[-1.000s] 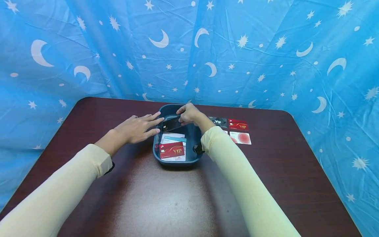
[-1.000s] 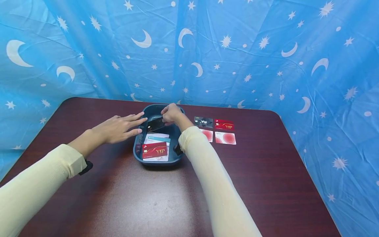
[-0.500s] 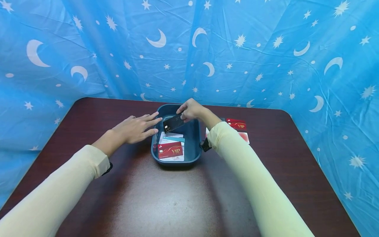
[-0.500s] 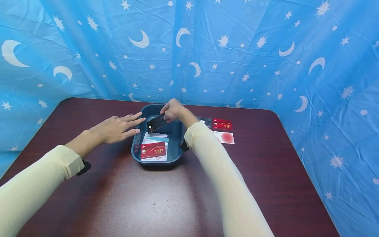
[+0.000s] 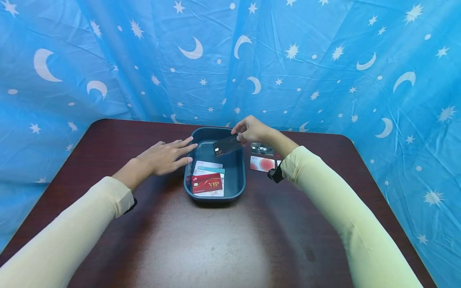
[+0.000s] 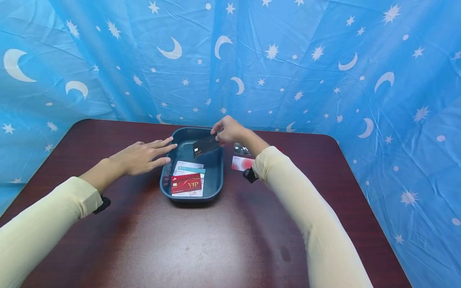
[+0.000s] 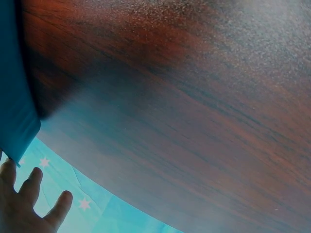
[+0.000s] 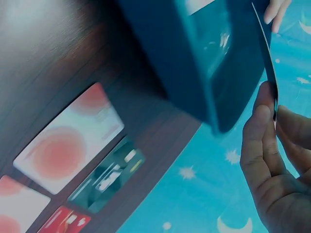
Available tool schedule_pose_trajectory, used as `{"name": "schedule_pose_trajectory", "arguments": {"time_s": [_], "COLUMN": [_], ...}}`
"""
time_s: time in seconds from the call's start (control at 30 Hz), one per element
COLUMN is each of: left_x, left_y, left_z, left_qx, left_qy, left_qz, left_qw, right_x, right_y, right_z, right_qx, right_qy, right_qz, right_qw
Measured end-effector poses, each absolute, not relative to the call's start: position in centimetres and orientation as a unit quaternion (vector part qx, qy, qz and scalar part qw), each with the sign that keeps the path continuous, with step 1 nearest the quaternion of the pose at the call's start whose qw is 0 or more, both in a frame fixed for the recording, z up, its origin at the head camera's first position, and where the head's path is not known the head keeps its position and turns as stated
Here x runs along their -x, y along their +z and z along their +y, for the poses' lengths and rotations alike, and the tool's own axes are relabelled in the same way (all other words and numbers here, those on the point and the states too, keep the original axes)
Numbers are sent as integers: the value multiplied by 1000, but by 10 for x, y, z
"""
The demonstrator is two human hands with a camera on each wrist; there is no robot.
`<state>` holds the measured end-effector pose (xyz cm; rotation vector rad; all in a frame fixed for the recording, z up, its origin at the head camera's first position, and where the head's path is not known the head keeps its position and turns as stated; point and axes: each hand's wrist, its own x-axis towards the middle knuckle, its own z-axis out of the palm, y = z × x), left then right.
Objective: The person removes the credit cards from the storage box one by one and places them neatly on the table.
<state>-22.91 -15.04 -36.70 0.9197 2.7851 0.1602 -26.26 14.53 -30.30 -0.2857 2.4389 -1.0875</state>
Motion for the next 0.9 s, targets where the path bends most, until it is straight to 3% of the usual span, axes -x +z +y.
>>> {"name": "schedule_pose_trajectory", "arguments": {"time_s": [0.9], "left_x": [226], "left_y": [-364], "left_z": [-149], "left_qx": [-312], "left_qy": [51], "left_qz": [944], "left_qw": [98], "right_x": [234], "right_y": [-309], "right_z": [220], "right_qx": [133], "right_qy": [-384], "right_qz": [880], "right_qw": [245]}}
